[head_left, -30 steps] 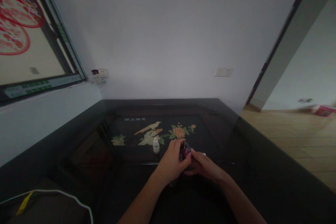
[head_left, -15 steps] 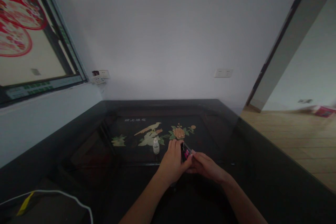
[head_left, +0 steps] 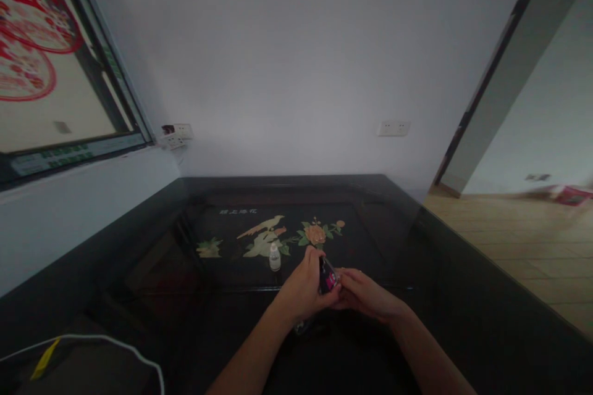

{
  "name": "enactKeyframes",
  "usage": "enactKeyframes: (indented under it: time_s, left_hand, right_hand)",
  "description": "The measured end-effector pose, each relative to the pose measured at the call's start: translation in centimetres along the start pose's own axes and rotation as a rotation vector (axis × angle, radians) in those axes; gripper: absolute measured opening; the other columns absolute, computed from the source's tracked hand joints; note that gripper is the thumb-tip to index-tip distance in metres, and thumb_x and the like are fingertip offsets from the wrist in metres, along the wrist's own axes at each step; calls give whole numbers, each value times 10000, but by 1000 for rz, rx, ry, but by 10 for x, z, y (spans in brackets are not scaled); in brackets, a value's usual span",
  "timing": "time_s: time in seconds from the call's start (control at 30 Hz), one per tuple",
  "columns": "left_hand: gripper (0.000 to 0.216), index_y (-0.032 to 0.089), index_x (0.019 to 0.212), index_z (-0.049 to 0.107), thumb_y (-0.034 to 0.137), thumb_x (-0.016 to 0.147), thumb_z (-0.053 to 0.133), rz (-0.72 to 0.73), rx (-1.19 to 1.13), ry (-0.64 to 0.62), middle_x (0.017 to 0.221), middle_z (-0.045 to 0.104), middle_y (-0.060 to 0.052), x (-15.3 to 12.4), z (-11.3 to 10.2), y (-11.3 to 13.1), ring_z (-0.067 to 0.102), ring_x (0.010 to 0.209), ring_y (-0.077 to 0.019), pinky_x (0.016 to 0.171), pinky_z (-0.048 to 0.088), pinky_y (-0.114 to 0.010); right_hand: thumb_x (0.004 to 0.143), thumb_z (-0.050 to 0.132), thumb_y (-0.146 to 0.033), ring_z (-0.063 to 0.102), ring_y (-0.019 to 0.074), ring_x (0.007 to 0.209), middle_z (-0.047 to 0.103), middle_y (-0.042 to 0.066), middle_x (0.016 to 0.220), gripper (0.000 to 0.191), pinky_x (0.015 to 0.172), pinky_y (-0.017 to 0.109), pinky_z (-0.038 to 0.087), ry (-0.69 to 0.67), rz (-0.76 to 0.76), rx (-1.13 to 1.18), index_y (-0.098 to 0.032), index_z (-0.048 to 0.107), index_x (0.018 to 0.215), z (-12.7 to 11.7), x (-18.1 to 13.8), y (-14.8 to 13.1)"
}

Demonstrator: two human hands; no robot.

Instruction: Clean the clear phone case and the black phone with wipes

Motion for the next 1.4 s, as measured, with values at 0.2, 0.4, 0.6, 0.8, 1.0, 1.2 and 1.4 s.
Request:
enactKeyframes:
  time_s: [0.2,0.4,0.6,0.8,1.0,1.2,1.4]
  left_hand:
    - [489,163,1295,431,386,895,604,5,73,8,1212,481,-130,0,4,-2,557,1116,-279,990,489,-435]
    - [446,192,1277,457,346,886,608,-34,48,59,1216,480,-108,0,5,-2,571,1084,-257,969,496,-422]
    - [434,197,1217,457,324,845,640,-67,11,117,1161,491,-89,-1,1,2,565,1038,-241,933,503,-400]
    - [437,183,1197,451,309,828,649,-66,22,193,1149,476,-100,-1,-2,4,534,1082,-258,975,490,-432]
    - [419,198,1117,441,365,812,675,-120,48,344,1065,479,-76,-5,-5,2,570,955,-244,855,517,-406]
    - [374,210,1121,490,383,832,651,-146,120,343,1068,543,-79,-3,-14,3,580,1025,-274,887,504,-415]
    - [248,222,1071,592,420,922,573,-162,-24,329,1022,635,-65,-3,-31,-4,605,1002,-258,901,476,-402]
  right_hand:
    - [886,718,-522,716,200,909,721,49,957,386,950,425,545,-11,-7,-57,-178,678,1059,4,-2,-4]
    - [889,708,-533,727,214,928,728,63,1009,404,961,455,555,11,-5,-87,-182,677,1086,1,-2,-3]
    - [851,722,-579,734,235,902,731,71,1020,472,921,476,585,93,-11,-119,-192,684,1119,-9,1,3]
    - [859,691,-609,727,241,904,732,67,995,492,893,481,596,134,-39,-187,-183,683,1105,-10,5,3]
    - [886,658,-619,734,209,787,738,43,891,445,820,422,617,177,-24,-196,-189,669,1002,-15,5,4]
    - [887,683,-581,751,197,735,759,53,882,440,772,377,622,271,18,-122,-186,662,1078,-24,8,5]
    - [906,650,-584,754,200,673,782,79,863,437,677,331,600,341,50,-159,-167,683,1033,-29,6,-5]
Point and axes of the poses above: each hand's wrist, its own x-axis towards the middle knuckle, its own z-axis out of the palm, y = z × x, the point moved 6 cm from there along x, towards the middle knuckle
